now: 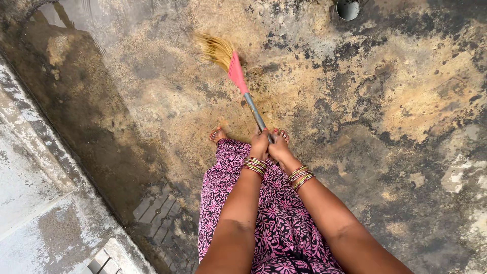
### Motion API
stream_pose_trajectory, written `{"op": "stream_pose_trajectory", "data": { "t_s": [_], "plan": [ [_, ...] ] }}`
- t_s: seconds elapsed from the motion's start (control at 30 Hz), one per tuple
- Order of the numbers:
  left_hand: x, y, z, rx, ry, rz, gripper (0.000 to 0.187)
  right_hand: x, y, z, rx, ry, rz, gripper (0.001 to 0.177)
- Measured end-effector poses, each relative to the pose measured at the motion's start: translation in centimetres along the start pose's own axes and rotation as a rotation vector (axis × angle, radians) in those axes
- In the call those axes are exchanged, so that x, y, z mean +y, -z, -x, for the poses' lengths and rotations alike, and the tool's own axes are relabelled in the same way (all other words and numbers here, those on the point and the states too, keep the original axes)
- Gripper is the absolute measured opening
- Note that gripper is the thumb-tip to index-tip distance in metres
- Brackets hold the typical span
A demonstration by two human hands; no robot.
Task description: The person sweeps water and debris across a concrete surface toward a drain using a broom.
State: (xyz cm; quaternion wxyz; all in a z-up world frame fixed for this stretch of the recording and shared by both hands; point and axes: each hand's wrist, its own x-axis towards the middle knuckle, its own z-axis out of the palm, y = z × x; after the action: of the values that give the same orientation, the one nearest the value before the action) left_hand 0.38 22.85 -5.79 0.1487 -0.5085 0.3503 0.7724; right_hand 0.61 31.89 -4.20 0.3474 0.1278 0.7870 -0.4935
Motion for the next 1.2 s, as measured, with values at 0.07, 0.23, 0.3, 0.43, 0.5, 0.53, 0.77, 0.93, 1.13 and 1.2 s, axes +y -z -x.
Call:
{"op": "stream_pose_trajectory", "data": {
  "t_s": [0.07,0.23,0.3,0.43,0.5,0.53,0.77,0.93,1.13,1.2],
  "plan": [
    [-2.2,-0.8,-1.2,-0.012,-0.048,-0.169,0.054,-0.7,1.5,1.4,-0.081,-0.301,-0.301,0.02],
    [-3.4,-4.0,-0.4,-0.208,-0.063,-0.389,0.047,-2.4,4.5,4.3,0.183,-0.351,-0.539,0.017],
    [-2.0,-5.3,0.7,-0.224,-0.158,-0.741,0.042,-3.2,4.4,4.6,0.259,-0.361,-0.526,0.018],
    [0.7,-5.9,3.3,-0.287,-0.199,-0.637,0.054,-4.6,3.0,5.1,0.431,-0.177,-0.59,0.013],
    [2.0,-4.7,4.1,-0.319,-0.073,-0.395,0.059,-5.1,1.5,5.3,0.396,-0.174,-0.55,0.014],
    [2.7,-3.7,4.5,-0.318,-0.074,-0.395,0.059,-5.2,0.5,5.5,0.359,-0.177,-0.507,0.017],
    [8.2,6.3,4.4,-0.044,-0.355,-0.197,0.048,-8.9,-7.9,3.3,0.069,0.059,-0.249,0.028],
    [8.3,14.1,1.1,0.122,-0.45,0.055,0.044,-12.8,-12.1,1.4,-0.321,-0.113,0.144,0.031],
    [7.0,16.7,-1.5,0.195,-0.203,0.138,0.044,-9.2,-14.5,0.0,-0.323,-0.218,-0.047,0.024],
    [6.7,15.5,-2.0,0.208,-0.241,-0.359,0.037,-7.8,-13.5,0.2,-0.273,-0.296,-0.131,0.025]
  ]
}}
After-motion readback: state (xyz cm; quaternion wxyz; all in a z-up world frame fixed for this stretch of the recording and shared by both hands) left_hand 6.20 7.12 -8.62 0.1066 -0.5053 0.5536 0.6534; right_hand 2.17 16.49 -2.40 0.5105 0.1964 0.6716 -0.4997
